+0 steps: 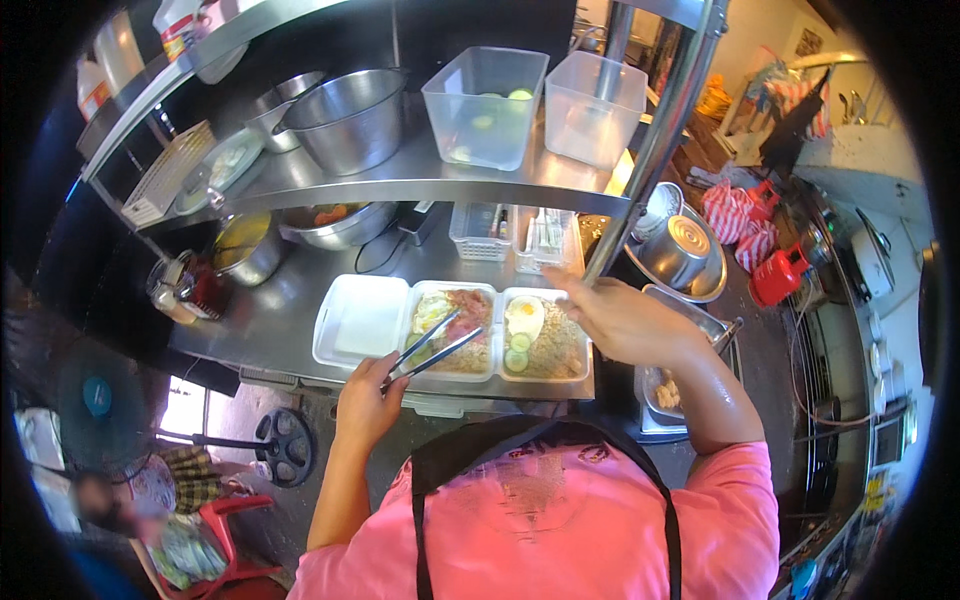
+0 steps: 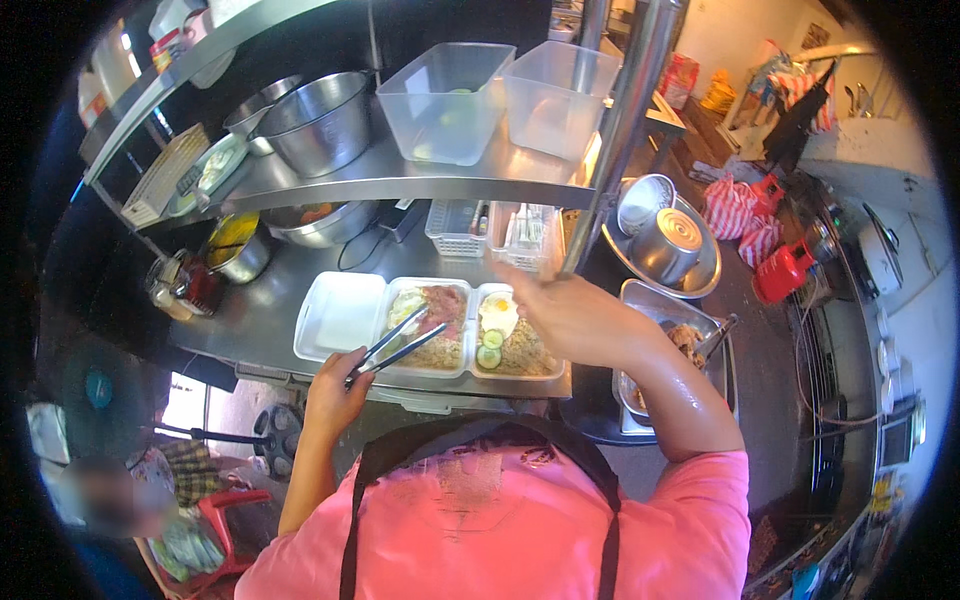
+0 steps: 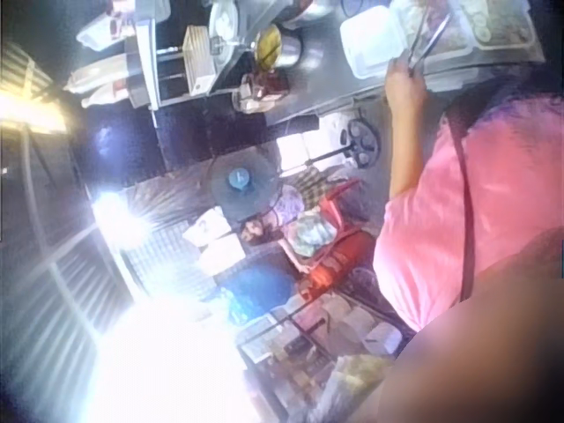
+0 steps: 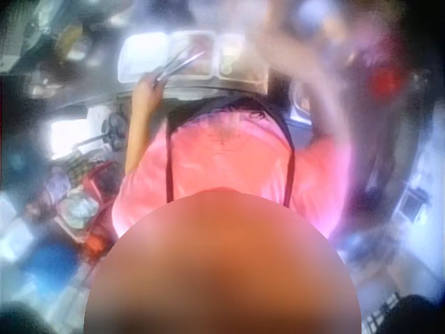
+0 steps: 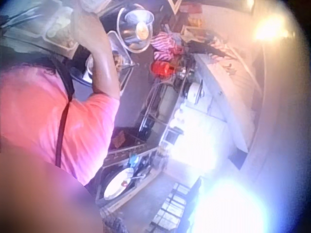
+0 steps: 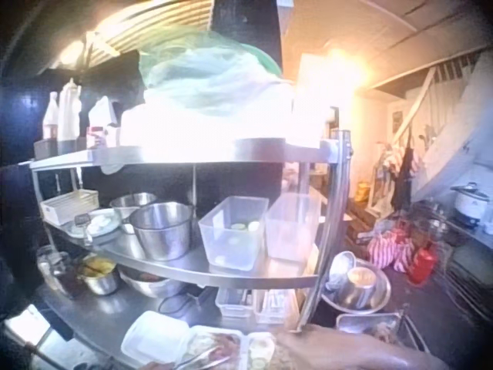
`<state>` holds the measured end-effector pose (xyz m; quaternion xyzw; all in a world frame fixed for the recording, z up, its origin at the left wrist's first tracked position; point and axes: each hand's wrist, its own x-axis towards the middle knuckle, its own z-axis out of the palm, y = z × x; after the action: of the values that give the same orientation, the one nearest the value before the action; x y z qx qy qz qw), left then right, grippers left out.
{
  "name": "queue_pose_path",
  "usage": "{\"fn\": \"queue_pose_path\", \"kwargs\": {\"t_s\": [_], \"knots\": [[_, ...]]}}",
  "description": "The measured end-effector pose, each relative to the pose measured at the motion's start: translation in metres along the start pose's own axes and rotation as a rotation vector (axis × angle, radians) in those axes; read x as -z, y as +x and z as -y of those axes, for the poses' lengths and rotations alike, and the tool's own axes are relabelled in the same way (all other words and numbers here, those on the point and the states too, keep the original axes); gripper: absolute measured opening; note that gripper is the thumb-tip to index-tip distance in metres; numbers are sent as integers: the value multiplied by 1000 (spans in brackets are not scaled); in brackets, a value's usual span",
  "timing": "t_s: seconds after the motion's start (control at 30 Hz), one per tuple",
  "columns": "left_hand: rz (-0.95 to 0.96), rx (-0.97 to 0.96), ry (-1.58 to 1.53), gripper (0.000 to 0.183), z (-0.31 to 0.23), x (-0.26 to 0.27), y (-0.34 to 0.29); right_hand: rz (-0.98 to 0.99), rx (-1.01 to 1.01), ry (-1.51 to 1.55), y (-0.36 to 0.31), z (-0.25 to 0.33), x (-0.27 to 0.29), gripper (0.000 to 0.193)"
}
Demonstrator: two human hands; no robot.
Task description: The person scoops cooked rice from a large pan into a divided container, then adds a fried egg, cucumber slices, and pieces of fried chicken using tongs. The person arranges the items in the container compartments and closes the lid.
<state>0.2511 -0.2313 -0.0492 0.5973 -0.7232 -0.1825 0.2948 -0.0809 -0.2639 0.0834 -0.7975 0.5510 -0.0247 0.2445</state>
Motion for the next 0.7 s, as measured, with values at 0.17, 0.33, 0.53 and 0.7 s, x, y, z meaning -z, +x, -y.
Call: {"fn": "queue_pose_path", "kwargs": {"t_s": [0.17,0.33,0.53,0.7], "knots": [[-20,-30,-22,35,12,2,-5,-140,444,-335,-2,-22,-26,64],[-30,-56,1,35,15,9,-7,-76,249,-190,-2,-12,-31,56],[43,-18,-89,39,20,25,-5,-64,259,-7,-15,-5,-44,63],[59,-27,-298,40,12,65,7,-119,87,39,-28,1,-52,66]]}}
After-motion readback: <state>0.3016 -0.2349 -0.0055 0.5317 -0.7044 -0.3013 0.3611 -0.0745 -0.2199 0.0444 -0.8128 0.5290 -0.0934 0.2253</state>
